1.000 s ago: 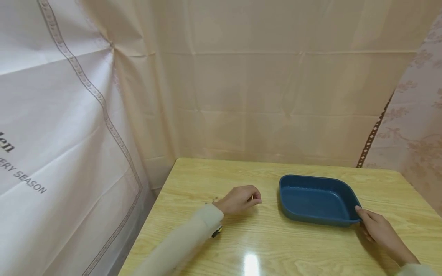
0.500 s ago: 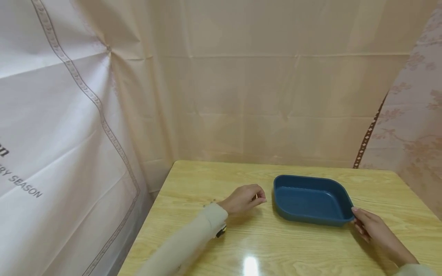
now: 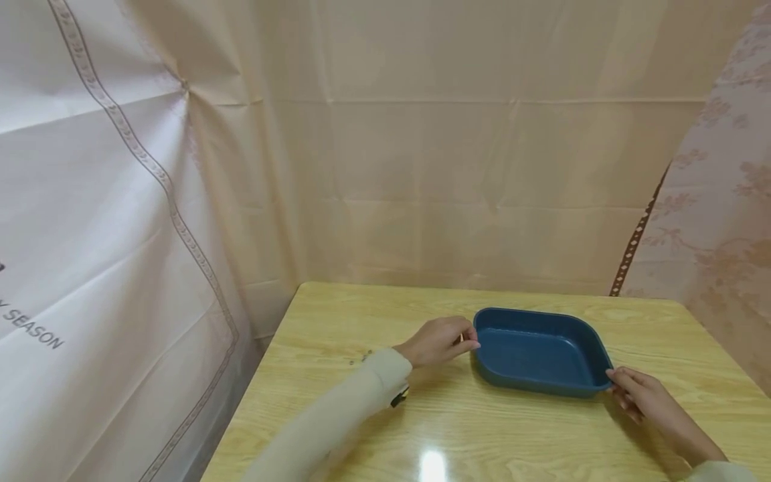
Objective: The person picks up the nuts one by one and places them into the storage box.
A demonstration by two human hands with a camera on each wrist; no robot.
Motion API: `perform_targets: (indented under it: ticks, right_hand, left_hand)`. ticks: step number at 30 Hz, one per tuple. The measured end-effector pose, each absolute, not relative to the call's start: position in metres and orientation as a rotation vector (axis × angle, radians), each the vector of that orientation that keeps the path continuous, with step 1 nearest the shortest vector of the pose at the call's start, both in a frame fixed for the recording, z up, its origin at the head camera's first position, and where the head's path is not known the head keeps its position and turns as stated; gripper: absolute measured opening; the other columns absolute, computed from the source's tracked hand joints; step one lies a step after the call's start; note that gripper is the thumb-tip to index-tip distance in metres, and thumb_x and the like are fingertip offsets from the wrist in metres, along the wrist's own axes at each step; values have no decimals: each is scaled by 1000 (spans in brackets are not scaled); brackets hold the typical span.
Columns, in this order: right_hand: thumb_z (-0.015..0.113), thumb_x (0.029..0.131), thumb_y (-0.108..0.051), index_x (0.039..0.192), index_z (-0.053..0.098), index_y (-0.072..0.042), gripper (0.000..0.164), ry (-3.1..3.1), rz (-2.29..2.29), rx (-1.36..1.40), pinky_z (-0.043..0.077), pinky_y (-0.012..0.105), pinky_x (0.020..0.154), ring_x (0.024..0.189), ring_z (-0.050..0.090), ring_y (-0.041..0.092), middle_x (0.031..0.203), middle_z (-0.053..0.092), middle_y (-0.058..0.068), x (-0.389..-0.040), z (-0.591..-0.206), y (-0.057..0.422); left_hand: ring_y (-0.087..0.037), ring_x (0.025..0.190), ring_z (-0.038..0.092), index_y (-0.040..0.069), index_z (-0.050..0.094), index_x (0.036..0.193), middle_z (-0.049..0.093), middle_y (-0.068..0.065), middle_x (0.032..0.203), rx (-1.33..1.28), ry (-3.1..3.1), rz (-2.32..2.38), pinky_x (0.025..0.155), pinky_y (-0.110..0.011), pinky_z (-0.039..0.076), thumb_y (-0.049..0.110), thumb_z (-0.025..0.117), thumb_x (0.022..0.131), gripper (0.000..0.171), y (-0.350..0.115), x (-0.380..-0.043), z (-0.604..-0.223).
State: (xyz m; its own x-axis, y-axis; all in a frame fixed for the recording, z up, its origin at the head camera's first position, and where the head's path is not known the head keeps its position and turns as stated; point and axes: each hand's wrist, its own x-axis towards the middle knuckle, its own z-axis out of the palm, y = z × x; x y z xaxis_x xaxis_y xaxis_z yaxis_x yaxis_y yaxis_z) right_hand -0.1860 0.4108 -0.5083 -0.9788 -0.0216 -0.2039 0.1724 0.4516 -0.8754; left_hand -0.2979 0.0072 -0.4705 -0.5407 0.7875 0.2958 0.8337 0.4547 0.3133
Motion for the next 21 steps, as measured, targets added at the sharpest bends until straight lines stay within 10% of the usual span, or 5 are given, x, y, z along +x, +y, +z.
perform_targets:
  ticks: [21]
  right_hand:
    - [38, 113, -39, 90, 47, 5, 50, 2531, -1561, 17, 43, 35, 49, 52, 40, 14, 70, 45, 2, -182, -505, 415]
  left_hand:
    - [11, 77, 54, 25, 71, 97, 65, 21, 92, -1653, -2678, -465, 69, -9, 44, 35, 67, 101, 11, 79, -316, -464]
